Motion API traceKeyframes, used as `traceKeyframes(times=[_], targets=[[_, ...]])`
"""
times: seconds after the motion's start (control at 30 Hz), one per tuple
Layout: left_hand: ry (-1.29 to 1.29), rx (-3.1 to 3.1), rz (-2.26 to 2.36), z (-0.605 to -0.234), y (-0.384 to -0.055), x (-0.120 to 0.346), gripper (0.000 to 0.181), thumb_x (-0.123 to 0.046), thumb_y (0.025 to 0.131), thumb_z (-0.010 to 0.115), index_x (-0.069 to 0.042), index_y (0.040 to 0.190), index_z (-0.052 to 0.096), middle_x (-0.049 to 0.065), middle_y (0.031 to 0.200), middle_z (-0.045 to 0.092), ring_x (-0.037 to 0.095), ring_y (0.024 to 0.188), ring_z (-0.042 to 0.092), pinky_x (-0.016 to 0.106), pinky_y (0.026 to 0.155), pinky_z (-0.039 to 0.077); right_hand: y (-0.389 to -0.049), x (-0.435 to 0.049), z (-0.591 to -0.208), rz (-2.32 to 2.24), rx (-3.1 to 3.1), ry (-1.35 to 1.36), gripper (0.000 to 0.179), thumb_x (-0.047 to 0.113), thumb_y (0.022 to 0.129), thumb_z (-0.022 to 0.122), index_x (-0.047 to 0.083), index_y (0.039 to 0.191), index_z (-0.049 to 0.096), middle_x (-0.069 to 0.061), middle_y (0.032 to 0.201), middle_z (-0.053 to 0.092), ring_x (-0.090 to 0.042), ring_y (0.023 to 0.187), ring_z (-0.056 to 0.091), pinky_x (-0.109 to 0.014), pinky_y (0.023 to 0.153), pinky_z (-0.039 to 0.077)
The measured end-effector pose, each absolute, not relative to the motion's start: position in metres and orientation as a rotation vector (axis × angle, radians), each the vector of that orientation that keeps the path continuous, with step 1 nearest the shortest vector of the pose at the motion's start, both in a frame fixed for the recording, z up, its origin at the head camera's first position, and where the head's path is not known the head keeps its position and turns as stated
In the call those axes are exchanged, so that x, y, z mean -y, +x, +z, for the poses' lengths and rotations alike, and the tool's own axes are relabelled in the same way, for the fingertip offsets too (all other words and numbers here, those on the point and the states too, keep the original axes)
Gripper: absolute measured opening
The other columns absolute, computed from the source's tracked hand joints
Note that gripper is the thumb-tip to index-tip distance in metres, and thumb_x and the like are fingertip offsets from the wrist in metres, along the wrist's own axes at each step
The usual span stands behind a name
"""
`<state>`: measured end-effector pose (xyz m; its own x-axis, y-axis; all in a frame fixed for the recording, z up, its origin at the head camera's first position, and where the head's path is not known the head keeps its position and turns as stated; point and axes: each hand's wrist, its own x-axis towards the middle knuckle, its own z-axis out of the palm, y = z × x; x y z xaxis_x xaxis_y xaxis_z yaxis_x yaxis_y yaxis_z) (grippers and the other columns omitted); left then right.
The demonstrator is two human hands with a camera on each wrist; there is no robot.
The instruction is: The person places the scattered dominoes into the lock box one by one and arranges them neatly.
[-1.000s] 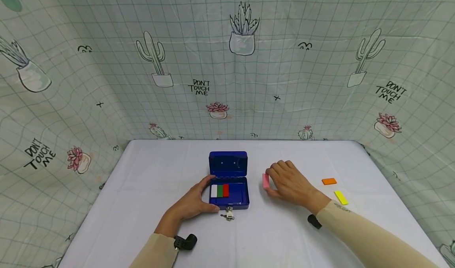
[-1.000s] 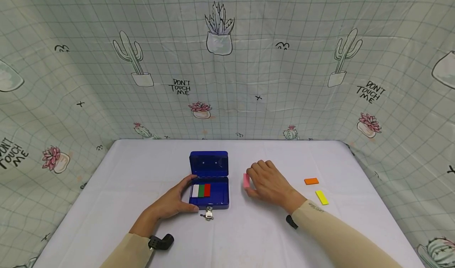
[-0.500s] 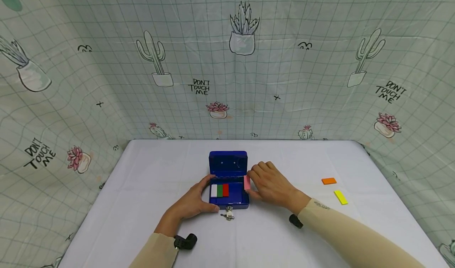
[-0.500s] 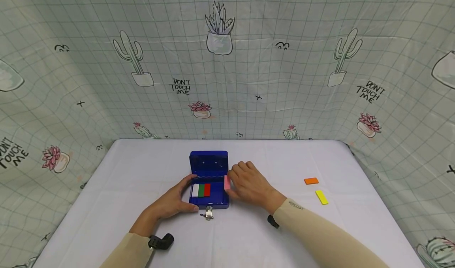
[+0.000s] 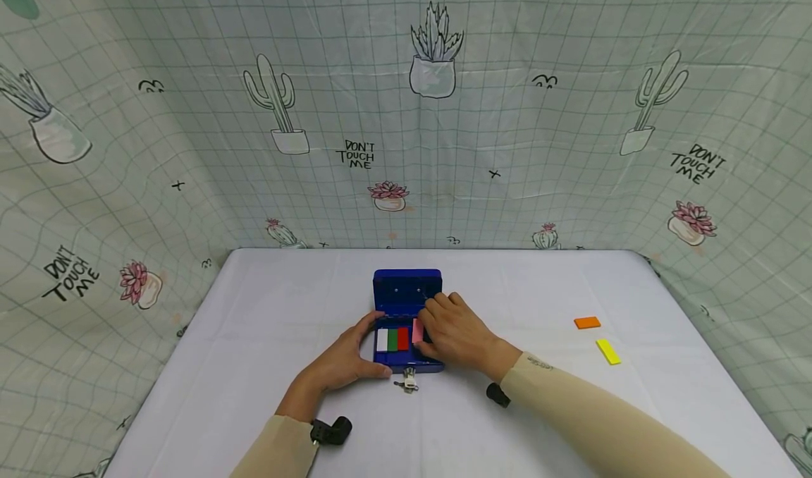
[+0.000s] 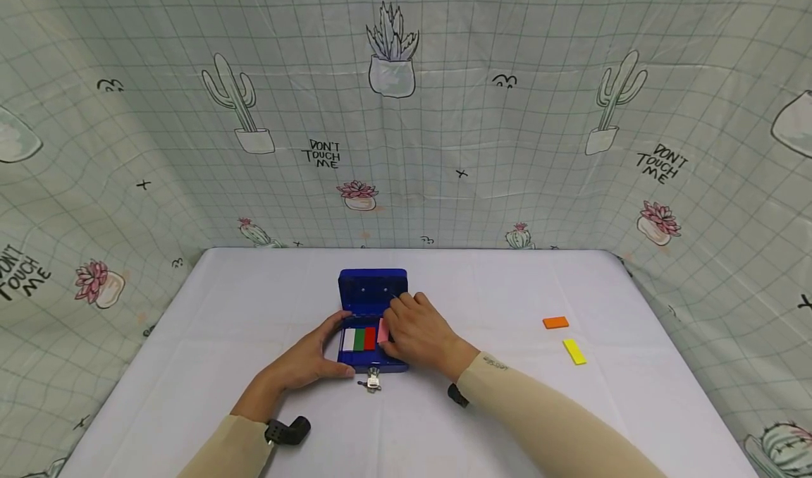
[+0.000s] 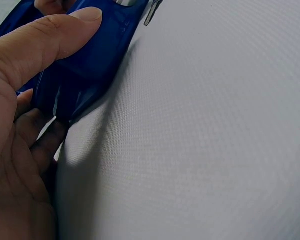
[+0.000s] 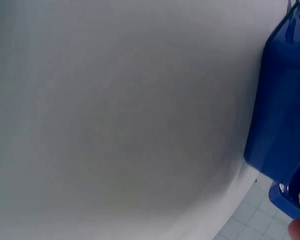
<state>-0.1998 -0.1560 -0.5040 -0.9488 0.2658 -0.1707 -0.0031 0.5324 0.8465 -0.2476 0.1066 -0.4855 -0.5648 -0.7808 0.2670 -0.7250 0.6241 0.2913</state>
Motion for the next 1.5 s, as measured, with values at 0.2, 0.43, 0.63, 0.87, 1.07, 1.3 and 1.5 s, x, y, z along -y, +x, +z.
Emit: traceKeyframes(times=[0.2, 0.43, 0.63, 0.87, 1.07, 1.3, 1.5], targets=[[0.221, -2.497, 1.37, -0.503, -0.2, 0.156, 0.108, -0.033, 0.076, 0.096, -0.028, 0.164, 0.035, 0.014, 0.169, 0.037, 0.041, 0.156, 0.033, 0.071, 0.124, 0.023, -0.248, -0.101, -0.486, -0.215, 2.531, 1.195, 0.047, 0.058, 0.1, 0.063, 0.012, 0.107, 0.064, -0.002, 0.091, 0.056, -0.022, 0.086, 0.048, -0.034, 0.077, 0.035], [0.231, -2.5, 1.373, -0.504, -0.199, 0.156, 0.108, -0.032, 0.076, 0.096, -0.028, 0.164, 0.035, 0.014, 0.169, 0.037, 0.041, 0.155, 0.033, 0.07, 0.124, 0.024, -0.247, -0.098, -0.485, -0.227, 2.532, 1.221, 0.045, 0.057, 0.099, 0.067, 0.012, 0.107, 0.066, -0.001, 0.091, 0.058, -0.021, 0.085, 0.049, -0.032, 0.074, 0.037], [0.236, -2.501, 1.374, -0.504, -0.199, 0.156, 0.107, -0.032, 0.076, 0.096, -0.027, 0.164, 0.035, 0.015, 0.169, 0.038, 0.041, 0.154, 0.035, 0.07, 0.124, 0.024, -0.246, -0.096, -0.483, -0.293, 2.542, 1.253, 0.048, 0.058, 0.098, 0.068, 0.012, 0.112, 0.07, -0.002, 0.096, 0.064, -0.021, 0.089, 0.052, -0.031, 0.074, 0.037], [0.229, -2.506, 1.372, -0.502, -0.198, 0.155, 0.107, -0.031, 0.076, 0.096, -0.027, 0.164, 0.035, 0.015, 0.168, 0.039, 0.041, 0.154, 0.036, 0.071, 0.123, 0.025, -0.245, -0.095, -0.481, -0.335, 2.543, 1.276, 0.048, 0.058, 0.097, 0.069, 0.013, 0.115, 0.073, -0.001, 0.1, 0.067, -0.021, 0.092, 0.055, -0.031, 0.074, 0.037], [0.223, -2.507, 1.373, -0.503, -0.198, 0.155, 0.107, -0.031, 0.076, 0.096, -0.028, 0.164, 0.035, 0.014, 0.169, 0.038, 0.042, 0.155, 0.034, 0.071, 0.123, 0.024, -0.245, -0.093, -0.481, -0.354, 2.551, 1.289, 0.048, 0.058, 0.098, 0.068, 0.014, 0.115, 0.076, -0.001, 0.101, 0.07, -0.021, 0.093, 0.056, -0.031, 0.074, 0.038], [0.215, -2.509, 1.362, -0.503, -0.198, 0.156, 0.106, -0.032, 0.077, 0.095, -0.028, 0.165, 0.035, 0.014, 0.17, 0.036, 0.042, 0.156, 0.033, 0.072, 0.123, 0.024, -0.246, -0.091, -0.481, -0.347, 2.535, 1.288, 0.045, 0.057, 0.098, 0.069, 0.016, 0.112, 0.077, 0.0, 0.1, 0.072, -0.02, 0.092, 0.056, -0.03, 0.072, 0.038], [0.225, -2.506, 1.37, -0.504, -0.199, 0.156, 0.108, -0.031, 0.077, 0.096, -0.027, 0.165, 0.034, 0.015, 0.17, 0.036, 0.042, 0.155, 0.033, 0.071, 0.123, 0.024, -0.245, -0.091, -0.482, -0.344, 2.534, 1.281, 0.044, 0.057, 0.098, 0.069, 0.016, 0.112, 0.078, 0.0, 0.1, 0.073, -0.02, 0.093, 0.057, -0.03, 0.073, 0.038]])
